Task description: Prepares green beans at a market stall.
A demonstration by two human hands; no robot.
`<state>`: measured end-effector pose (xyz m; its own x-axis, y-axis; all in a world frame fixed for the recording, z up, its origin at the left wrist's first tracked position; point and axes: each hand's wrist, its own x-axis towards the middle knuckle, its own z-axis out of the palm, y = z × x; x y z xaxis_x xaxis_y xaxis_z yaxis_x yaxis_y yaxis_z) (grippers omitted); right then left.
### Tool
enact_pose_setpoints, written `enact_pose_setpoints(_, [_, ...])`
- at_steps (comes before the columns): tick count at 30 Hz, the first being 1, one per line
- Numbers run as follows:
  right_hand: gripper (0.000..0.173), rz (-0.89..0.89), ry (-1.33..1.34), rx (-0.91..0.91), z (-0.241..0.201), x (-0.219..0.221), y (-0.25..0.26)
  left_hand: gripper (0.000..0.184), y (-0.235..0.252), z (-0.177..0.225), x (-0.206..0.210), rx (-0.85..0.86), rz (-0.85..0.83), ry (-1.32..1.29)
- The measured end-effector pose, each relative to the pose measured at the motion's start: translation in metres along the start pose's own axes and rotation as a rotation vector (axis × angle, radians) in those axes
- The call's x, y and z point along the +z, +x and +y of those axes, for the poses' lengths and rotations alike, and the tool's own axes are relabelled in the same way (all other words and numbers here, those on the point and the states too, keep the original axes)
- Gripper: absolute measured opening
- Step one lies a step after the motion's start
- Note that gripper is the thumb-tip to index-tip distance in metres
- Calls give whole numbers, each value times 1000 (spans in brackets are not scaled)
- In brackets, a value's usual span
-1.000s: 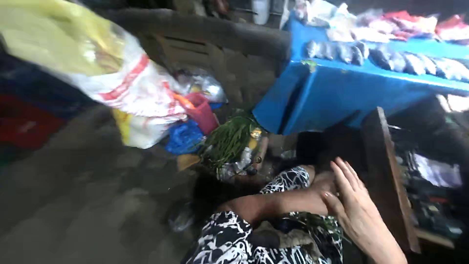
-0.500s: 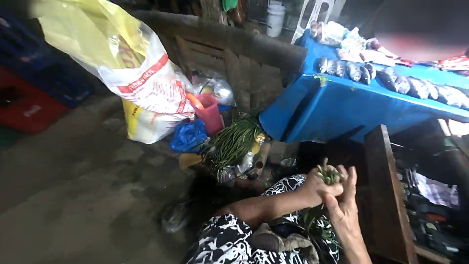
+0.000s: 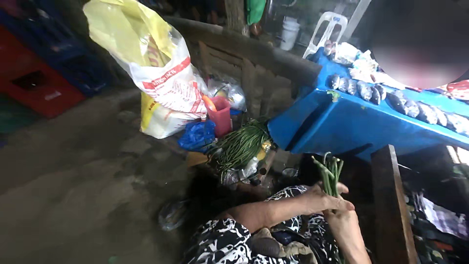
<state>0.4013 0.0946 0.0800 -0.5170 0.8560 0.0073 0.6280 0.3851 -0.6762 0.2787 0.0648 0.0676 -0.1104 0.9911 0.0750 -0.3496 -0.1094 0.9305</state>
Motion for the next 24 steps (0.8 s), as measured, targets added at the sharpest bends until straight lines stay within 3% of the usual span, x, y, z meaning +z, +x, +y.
enact_pose_setpoints(2, [33, -18, -124, 3, -3, 0, 0, 32, -3, -10, -2, -32, -27, 31])
enact_pose_setpoints(6, [39, -174, -271, 55, -9, -3, -2, 28, -5, -5, -7, 54, 69, 23])
enact_pose_setpoints(9, [44, -80, -137, -152, 11, -25, -5, 11, 2, 22, -15, 117, 271, -171])
enact_pose_setpoints(12, [42, 135, -221, -229, 35, -72, -4, 17, 10, 56, -42, 232, 467, -308])
enact_pose_setpoints(15, [58, 301, -390, -123, 68, -104, 2, 31, 13, 85, -70, 401, 555, -455])
enact_pose_setpoints(19, [88, 179, -492, 121, 109, -103, 13, 48, 8, 117, -96, 638, 520, -561])
enact_pose_setpoints(24, [88, 155, -389, 103, 123, -99, 20, 49, 1, 141, -111, 800, 469, -666])
